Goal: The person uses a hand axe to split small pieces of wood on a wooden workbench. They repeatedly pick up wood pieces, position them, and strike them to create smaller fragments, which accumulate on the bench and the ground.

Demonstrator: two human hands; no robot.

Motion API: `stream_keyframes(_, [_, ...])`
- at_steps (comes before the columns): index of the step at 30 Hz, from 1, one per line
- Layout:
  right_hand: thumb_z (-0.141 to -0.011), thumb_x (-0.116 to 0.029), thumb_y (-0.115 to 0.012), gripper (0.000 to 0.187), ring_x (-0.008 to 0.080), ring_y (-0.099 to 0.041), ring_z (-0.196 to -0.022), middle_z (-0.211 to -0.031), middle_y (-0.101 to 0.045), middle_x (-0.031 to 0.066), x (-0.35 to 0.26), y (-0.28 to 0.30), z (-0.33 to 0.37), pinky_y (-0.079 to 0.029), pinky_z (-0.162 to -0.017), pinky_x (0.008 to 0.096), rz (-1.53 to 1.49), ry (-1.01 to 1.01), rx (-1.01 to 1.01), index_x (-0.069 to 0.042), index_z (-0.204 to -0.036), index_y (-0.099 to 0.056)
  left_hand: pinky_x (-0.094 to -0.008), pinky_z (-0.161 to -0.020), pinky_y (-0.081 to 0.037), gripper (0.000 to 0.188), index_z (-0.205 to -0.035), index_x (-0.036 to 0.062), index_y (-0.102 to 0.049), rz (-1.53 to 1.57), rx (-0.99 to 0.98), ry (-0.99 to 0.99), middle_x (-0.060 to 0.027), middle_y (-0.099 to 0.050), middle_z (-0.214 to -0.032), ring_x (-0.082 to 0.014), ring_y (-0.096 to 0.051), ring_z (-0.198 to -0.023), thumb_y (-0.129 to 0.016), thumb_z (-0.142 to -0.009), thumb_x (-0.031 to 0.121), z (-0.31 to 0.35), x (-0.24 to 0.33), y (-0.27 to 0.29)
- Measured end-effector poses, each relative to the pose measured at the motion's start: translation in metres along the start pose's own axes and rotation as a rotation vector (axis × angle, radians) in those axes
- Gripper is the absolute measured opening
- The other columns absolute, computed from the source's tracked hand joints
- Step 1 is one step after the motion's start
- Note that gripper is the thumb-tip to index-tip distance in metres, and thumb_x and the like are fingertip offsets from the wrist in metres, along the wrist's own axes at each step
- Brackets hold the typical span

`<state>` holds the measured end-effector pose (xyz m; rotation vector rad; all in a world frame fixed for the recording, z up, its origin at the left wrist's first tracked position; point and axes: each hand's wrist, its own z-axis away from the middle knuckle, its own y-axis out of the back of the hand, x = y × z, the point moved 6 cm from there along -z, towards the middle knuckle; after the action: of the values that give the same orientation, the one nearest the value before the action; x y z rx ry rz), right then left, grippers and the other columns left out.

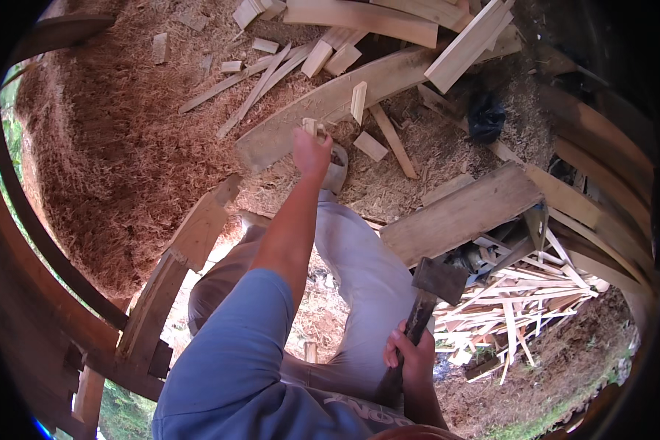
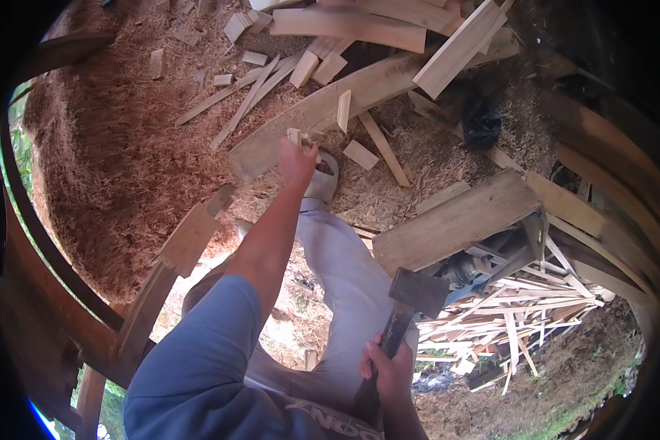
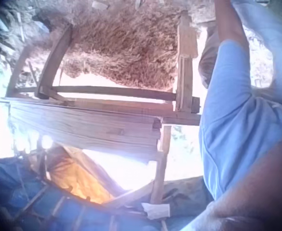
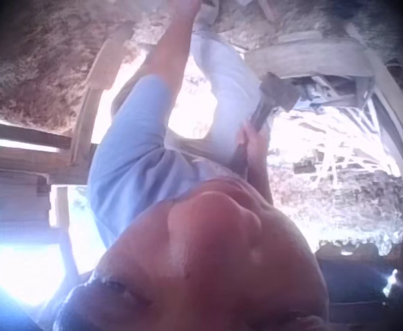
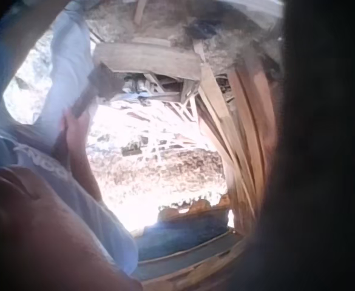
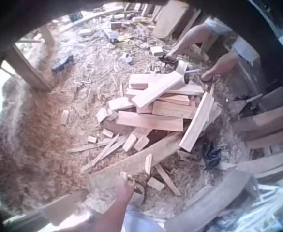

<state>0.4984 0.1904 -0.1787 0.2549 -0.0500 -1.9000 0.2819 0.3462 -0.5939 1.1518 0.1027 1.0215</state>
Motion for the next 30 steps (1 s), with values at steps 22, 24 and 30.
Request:
stream_keyframes(22, [-0.096,-0.018,-0.075,0.036,0.0284,-0.069,-0.112,-0.112,-0.065,0.0136,-0.021,-0.098,0.264,-0.058,-0.107,0.0489,-0.414,0.429,-0.770,0.002,-0.120,-0.058,-0.0319,-0.087,-0.052,0.043,-0.123,-0.0006,-0.058,0.728,-0.448,-0.931,-0.0108,-0.061,-0.116,-0.0192,-0.063,-0.105,-0.081,-0.086,0.000,0.321,0.160,0.646])
stream_keyframes(24, [-0.095,-0.019,-0.077,0.038,0.0279,-0.070,-0.112,-0.117,-0.066,0.0154,-0.004,-0.100,0.286,-0.059,-0.104,0.0434,-0.315,0.480,-0.732,0.002,-0.121,-0.059,-0.0303,-0.087,-0.052,0.043,-0.123,-0.0005,-0.055,0.752,-0.520,-0.873,-0.0098,-0.060,-0.115,-0.0171,-0.061,-0.105,-0.079,-0.088,0.000,0.335,0.150,0.675])
stream_keyframes(30, [-0.089,-0.013,-0.082,0.028,0.0238,-0.075,-0.096,-0.105,-0.071,0.0150,0.028,-0.153,0.344,-0.062,-0.091,0.0292,0.013,0.531,-0.720,0.007,-0.105,-0.070,-0.0246,-0.070,-0.053,0.039,-0.125,0.0033,-0.048,0.816,-0.346,-0.940,-0.0075,-0.058,-0.113,-0.0110,-0.062,-0.090,-0.071,-0.093,-0.001,0.355,0.081,0.733])
